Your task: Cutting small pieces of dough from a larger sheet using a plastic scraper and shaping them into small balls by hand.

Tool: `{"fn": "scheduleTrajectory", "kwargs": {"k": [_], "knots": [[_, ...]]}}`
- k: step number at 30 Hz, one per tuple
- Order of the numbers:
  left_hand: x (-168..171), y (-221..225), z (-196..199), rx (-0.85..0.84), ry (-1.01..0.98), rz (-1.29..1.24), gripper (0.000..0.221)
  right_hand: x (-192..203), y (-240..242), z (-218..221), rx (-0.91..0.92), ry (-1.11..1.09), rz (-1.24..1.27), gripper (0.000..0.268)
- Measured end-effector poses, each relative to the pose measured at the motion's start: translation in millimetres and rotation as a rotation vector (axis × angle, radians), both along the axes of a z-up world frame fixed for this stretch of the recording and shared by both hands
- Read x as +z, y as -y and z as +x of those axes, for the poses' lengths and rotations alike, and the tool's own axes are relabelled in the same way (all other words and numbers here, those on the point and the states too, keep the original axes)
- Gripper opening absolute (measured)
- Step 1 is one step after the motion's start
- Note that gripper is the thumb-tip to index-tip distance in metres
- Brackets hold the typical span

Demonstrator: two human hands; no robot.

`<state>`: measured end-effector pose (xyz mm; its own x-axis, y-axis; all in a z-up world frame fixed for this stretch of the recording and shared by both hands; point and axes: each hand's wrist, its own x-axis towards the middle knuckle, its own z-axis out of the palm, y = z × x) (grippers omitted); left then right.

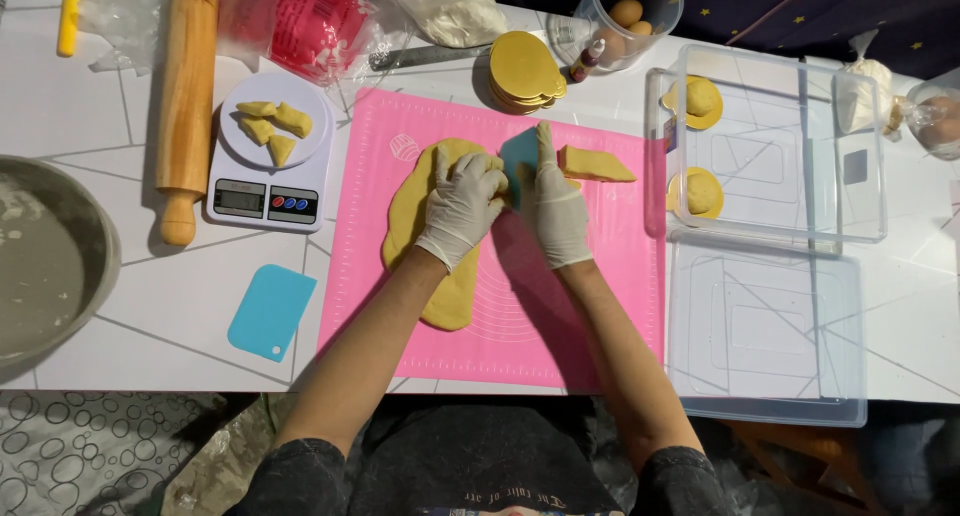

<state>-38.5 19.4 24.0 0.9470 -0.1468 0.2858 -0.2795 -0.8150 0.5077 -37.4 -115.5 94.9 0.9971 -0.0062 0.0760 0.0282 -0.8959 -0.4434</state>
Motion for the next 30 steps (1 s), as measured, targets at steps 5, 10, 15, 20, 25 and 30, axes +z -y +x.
{"fn": "scheduleTrajectory", "kwargs": {"k": [5, 10, 15, 20, 25, 30], "knots": [[-5, -1, 2, -0.025, 0.005, -0.013, 0.031, -7, 25, 25, -0.055, 0.155, 0.612, 0.063], [-10, -3, 5, -0.058, 0.061, 0.002, 0.019, -34, 73, 49, -0.115, 0.211, 1.291, 0.053], [5, -35, 20, 0.085, 0.229, -0.032, 0.023, -45, 84, 38, -0.298, 0.201, 1.337, 0.044], [81, -104, -1, 0.667, 0.358, 0.126, 0.017, -23, 69, 27, -0.233, 0.231, 1.335, 0.039], [64, -160, 4, 1.023, 0.239, 0.207, 0.023, -21, 64, 26, -0.176, 0.254, 1.291, 0.037], [95, -117, 6, 0.862, 0.447, 0.285, 0.043, -32, 72, 25, -0.116, 0.196, 1.359, 0.058]]}}
